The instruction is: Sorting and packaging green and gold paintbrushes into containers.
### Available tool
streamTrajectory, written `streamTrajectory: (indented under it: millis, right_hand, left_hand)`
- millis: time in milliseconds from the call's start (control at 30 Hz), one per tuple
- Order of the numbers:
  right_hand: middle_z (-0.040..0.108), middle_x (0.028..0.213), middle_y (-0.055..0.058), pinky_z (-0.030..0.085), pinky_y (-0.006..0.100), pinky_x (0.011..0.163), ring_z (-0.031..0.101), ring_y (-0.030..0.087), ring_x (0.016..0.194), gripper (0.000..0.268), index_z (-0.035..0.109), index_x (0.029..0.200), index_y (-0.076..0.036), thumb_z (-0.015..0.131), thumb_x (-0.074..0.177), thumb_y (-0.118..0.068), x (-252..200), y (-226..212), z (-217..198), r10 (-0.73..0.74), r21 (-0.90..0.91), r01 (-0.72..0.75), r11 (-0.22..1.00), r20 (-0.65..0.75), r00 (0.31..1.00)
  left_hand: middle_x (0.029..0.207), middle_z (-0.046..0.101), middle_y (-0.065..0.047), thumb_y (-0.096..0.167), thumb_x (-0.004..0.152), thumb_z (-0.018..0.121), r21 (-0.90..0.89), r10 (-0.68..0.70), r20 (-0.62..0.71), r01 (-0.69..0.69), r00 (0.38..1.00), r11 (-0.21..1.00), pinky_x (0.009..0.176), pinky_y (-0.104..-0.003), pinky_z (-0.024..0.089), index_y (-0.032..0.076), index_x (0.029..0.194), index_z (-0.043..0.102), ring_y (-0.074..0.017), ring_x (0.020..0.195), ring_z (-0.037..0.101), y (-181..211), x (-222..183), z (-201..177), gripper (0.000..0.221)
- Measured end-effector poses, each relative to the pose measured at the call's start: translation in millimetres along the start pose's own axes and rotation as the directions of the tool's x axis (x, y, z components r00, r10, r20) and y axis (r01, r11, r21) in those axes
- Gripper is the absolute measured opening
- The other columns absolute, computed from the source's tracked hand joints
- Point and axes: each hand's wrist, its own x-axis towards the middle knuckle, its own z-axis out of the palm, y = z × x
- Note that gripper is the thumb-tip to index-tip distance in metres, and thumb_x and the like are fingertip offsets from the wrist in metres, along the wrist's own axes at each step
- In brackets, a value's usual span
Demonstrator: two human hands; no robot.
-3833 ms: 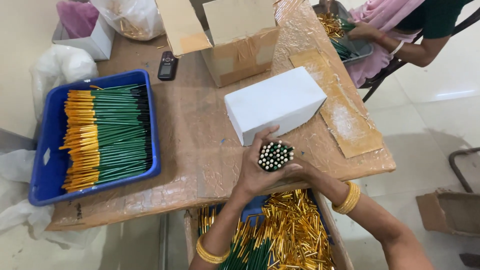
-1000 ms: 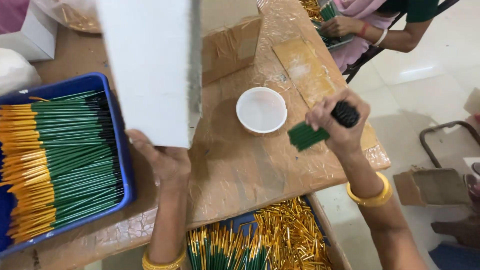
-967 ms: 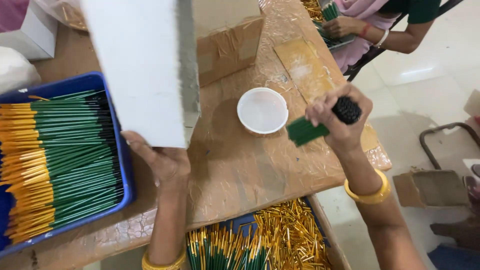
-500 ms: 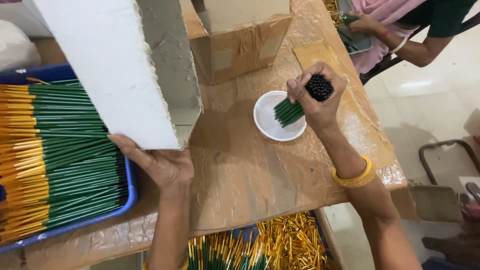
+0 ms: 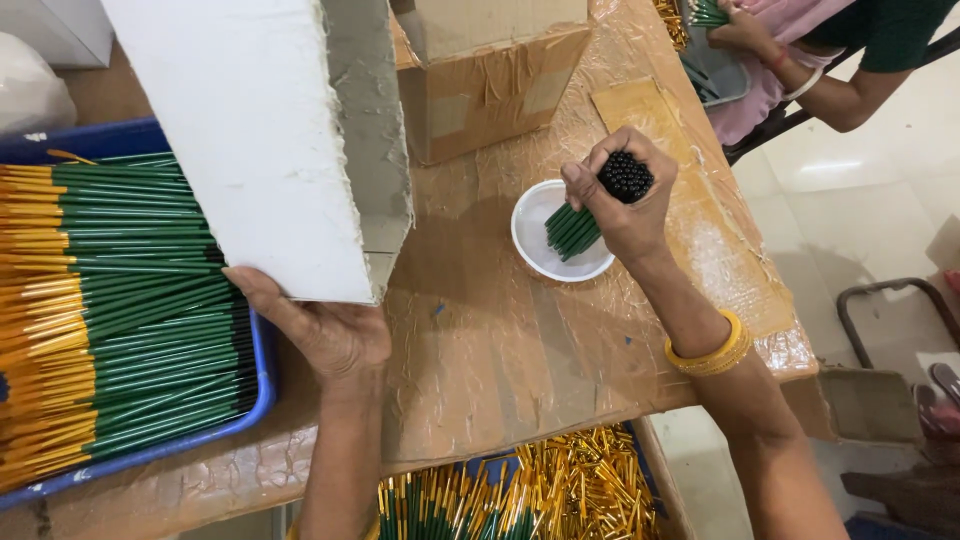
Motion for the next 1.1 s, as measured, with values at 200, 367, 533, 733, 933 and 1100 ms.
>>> streamTrajectory:
  millis: [200, 367, 533, 733, 933, 1100]
  right_hand:
    - [0.059, 0.078, 0.003, 0.052, 0.025, 0.060, 0.062, 0.011, 0.066, 0.026, 0.052, 0.091, -0.004, 0.077, 0.098, 0.002, 0, 6, 0, 0.018, -0.006, -0.018, 1.000, 0.015, 1.000]
    - [0.060, 0.078, 0.003, 0.052, 0.025, 0.060, 0.063, 0.011, 0.066, 0.027, 0.052, 0.091, -0.004, 0.078, 0.097, 0.001, 1, 0, 2, 0.009, 0.005, -0.009, 1.000, 0.009, 1.000]
    - [0.059, 0.078, 0.002, 0.052, 0.025, 0.060, 0.063, 0.011, 0.066, 0.024, 0.054, 0.091, -0.003, 0.078, 0.098, -0.001, 0, 6, 1, 0.010, -0.029, -0.009, 1.000, 0.039, 0.999]
    - [0.060, 0.077, 0.003, 0.052, 0.026, 0.062, 0.062, 0.012, 0.066, 0.027, 0.053, 0.091, -0.004, 0.079, 0.098, 0.000, 4, -7, -5, -0.016, 0.043, 0.017, 0.999, -0.037, 0.999]
    - [0.059, 0.075, 0.006, 0.055, 0.031, 0.058, 0.058, 0.016, 0.062, 0.020, 0.057, 0.094, -0.006, 0.074, 0.100, 0.000, 14, -27, -35, 0.034, 0.340, 0.009, 0.940, -0.119, 0.992]
    - [0.053, 0.070, 0.006, 0.057, 0.035, 0.067, 0.059, 0.017, 0.063, 0.020, 0.057, 0.097, -0.005, 0.074, 0.108, -0.004, 15, -33, -88, 0.162, 0.419, -0.082, 0.904, -0.158, 0.974]
  left_hand:
    - [0.172, 0.029, 0.002, 0.070, 0.101, 0.052, 0.072, 0.031, -0.023, -0.029, 0.999, 0.997, 0.138, -0.039, 0.030, 0.024, 0.166, 0.022, -0.0159, 0.159, 0.030, -1, -3, 3, 0.085]
    - [0.169, 0.029, 0.000, 0.072, 0.098, 0.052, 0.111, -0.030, -0.028, 0.033, 0.999, 0.993, 0.131, -0.041, 0.028, 0.025, 0.164, 0.022, -0.0165, 0.158, 0.029, 0, -6, 2, 0.086]
    - [0.166, 0.024, 0.005, 0.073, 0.096, 0.052, 0.148, -0.105, -0.115, 0.121, 0.988, 0.981, 0.129, -0.036, 0.025, 0.028, 0.162, 0.020, -0.0108, 0.154, 0.025, -3, -8, 0, 0.086]
    - [0.164, 0.034, -0.001, 0.070, 0.097, 0.058, 0.158, -0.105, -0.091, 0.119, 0.990, 0.980, 0.133, -0.033, 0.027, 0.017, 0.160, 0.029, -0.0152, 0.151, 0.032, -10, -13, 0, 0.088]
    - [0.150, 0.045, -0.014, 0.070, 0.090, 0.071, 0.284, -0.167, 0.129, 0.125, 0.978, 0.951, 0.122, -0.040, 0.039, 0.002, 0.155, 0.036, -0.0246, 0.144, 0.045, 12, -11, 54, 0.100]
    - [0.151, 0.046, -0.017, 0.065, 0.084, 0.077, 0.491, -0.231, 0.202, 0.106, 0.952, 0.865, 0.121, -0.040, 0.038, -0.001, 0.155, 0.037, -0.0266, 0.143, 0.046, 6, -14, 56, 0.105]
